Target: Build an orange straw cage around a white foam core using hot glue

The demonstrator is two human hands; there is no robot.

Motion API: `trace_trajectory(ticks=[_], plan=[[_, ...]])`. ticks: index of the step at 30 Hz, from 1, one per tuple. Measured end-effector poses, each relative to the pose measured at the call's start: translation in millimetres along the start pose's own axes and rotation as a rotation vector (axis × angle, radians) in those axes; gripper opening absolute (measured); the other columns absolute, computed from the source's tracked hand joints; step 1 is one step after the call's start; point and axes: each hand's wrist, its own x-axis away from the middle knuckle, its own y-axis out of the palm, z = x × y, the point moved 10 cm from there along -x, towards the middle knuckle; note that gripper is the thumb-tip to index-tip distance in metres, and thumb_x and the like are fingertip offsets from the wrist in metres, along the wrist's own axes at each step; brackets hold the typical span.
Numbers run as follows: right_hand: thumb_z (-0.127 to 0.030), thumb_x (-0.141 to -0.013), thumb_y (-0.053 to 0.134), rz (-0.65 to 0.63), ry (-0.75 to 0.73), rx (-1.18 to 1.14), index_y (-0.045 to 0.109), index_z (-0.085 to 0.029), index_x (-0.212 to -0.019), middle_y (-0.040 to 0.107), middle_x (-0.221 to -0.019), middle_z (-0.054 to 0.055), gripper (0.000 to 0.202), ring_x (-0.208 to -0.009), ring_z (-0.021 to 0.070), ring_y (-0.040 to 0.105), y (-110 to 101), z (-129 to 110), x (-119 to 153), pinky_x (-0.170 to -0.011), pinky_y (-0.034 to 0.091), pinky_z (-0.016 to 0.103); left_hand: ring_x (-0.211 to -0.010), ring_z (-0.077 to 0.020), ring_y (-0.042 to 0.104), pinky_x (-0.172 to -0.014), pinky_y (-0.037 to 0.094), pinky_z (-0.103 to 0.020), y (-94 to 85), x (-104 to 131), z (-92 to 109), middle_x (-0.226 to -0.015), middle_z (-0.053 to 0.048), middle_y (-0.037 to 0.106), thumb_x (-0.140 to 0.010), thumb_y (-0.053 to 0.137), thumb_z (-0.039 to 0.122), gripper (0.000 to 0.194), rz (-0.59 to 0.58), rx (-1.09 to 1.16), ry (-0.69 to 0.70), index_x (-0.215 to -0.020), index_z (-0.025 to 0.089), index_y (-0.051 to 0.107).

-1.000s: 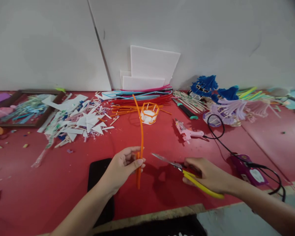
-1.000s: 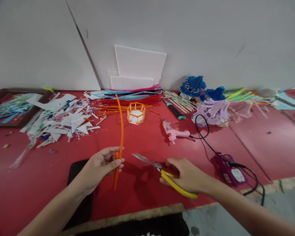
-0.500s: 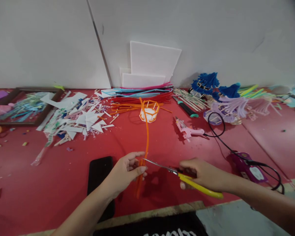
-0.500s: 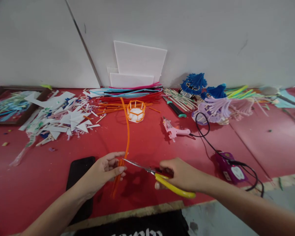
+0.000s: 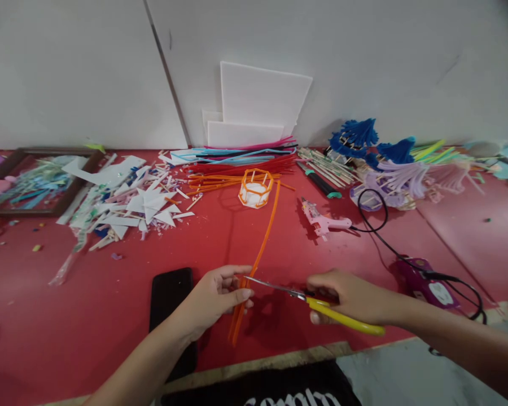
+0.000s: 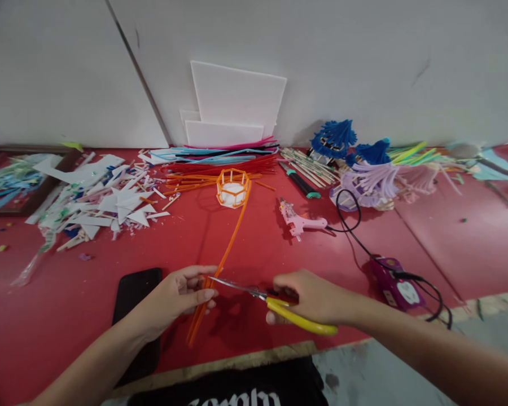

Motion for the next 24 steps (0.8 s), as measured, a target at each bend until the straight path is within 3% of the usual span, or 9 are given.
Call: trace_trajectory(ticks=[4, 10, 14, 19, 21, 24], plan=[[-0.055, -0.075, 0.068, 0.003, 0.005, 0.014, 0.051, -0.017, -0.069, 0.042, -0.064, -0.006, 0.043, -0.058, 0.0082, 0.031, 0, 3, -1, -0.052, 0.023, 0.022, -0.066, -0.013, 0.069, -0.068, 0.051, -0.024, 2.1, 1, 0, -0.077, 0.001, 0.07, -0.067, 0.08, 0.022, 0.045, -0.015, -0.024, -0.015, -0.109, 0.018, 0.065], [-0.054, -0.07, 0.073, -0.013, 0.038, 0.023, 0.06, -0.015, -0.059, 0.032, -0.055, -0.007, 0.043, -0.055, 0.0074, 0.026, 8, 16, -6, -0.049, 0.02, 0.022, -0.063, -0.0137, 0.068, -0.063, 0.05, -0.024, 5.2, 5, -4, -0.073, 0.003, 0.065, -0.066, 0.078, 0.024, 0.047, -0.041, -0.067, -0.056, -0.11, 0.017, 0.061], [-0.054, -0.07, 0.073, -0.06, 0.03, -0.012, 0.063, -0.014, -0.058, 0.033, -0.054, -0.007, 0.042, -0.053, 0.0069, 0.026, 19, 13, -14, -0.049, 0.022, 0.022, -0.068, -0.0166, 0.069, -0.059, 0.047, -0.024, -0.8, 9, -10, -0.074, 0.004, 0.062, -0.067, 0.077, 0.027, 0.06, -0.022, -0.096, -0.072, -0.121, 0.019, 0.051], [-0.051, -0.071, 0.073, -0.089, 0.023, 0.022, 0.061, -0.014, -0.056, 0.033, -0.05, -0.008, 0.041, -0.05, 0.0062, 0.024, 22, 5, -21, -0.048, 0.021, 0.023, -0.064, -0.0169, 0.067, -0.053, 0.041, -0.022, -12.4, 17, -15, -0.072, 0.003, 0.062, -0.068, 0.076, 0.028, 0.062, 0.012, -0.141, -0.077, -0.122, 0.019, 0.048], [-0.047, -0.072, 0.073, -0.087, 0.004, 0.081, 0.061, -0.015, -0.057, 0.037, -0.051, -0.007, 0.038, -0.049, 0.0063, 0.028, 20, 1, -19, -0.048, 0.022, 0.023, -0.065, -0.0174, 0.067, -0.052, 0.04, -0.021, -17.4, 21, -13, -0.071, 0.003, 0.062, -0.068, 0.077, 0.029, 0.061, 0.03, -0.149, -0.07, -0.121, 0.019, 0.049], [-0.037, -0.079, 0.067, 0.017, -0.087, 0.247, 0.063, -0.016, -0.064, 0.058, -0.063, -0.001, 0.026, -0.056, 0.0107, 0.047, 9, -6, -10, -0.054, 0.032, 0.025, -0.068, -0.0176, 0.069, -0.052, 0.042, -0.02, -27.9, 25, -6, -0.071, 0.003, 0.063, -0.068, 0.078, 0.029, 0.056, 0.078, -0.146, -0.049, -0.117, 0.02, 0.053]])
